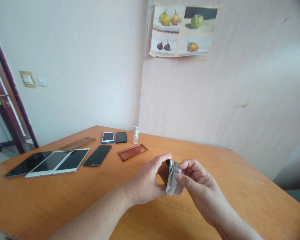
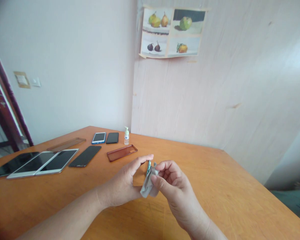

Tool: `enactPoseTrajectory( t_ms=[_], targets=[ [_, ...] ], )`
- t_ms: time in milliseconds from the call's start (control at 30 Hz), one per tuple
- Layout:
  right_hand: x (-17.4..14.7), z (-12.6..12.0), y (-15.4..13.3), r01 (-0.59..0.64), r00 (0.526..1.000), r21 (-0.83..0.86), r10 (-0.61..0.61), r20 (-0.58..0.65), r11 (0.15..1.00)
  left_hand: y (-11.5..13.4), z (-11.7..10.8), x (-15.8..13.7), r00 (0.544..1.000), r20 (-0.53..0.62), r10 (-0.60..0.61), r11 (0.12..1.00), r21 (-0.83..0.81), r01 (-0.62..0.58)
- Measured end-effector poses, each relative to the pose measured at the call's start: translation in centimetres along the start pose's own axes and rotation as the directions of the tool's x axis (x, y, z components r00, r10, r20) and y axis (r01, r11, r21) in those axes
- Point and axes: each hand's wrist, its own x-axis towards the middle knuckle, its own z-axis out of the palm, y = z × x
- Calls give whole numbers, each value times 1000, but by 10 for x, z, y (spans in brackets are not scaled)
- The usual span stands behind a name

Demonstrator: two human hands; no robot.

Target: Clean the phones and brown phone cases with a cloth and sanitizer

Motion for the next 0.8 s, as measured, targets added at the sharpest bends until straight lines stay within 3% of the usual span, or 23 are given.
enactPoseTrajectory(
  t_ms=[133,467,700,800],
  targets=[
    [0,5,4,35,996,-44,-39,-77,998,-1,1,-1,1000,-1,14,1000,11,-14],
    [0,3,20,-57,990,-310,93,102,949,-7,-1,-3,1000,24,-17,1000,24,17],
    [7,-6,2,-38,998,-359,14,-69,933,-1,6,-3,986,127,109,994,-13,-108],
    [6,-6,2,-74,997,-353,72,-20,933,-2,5,-3,988,120,98,995,-2,-98]
  ],
)
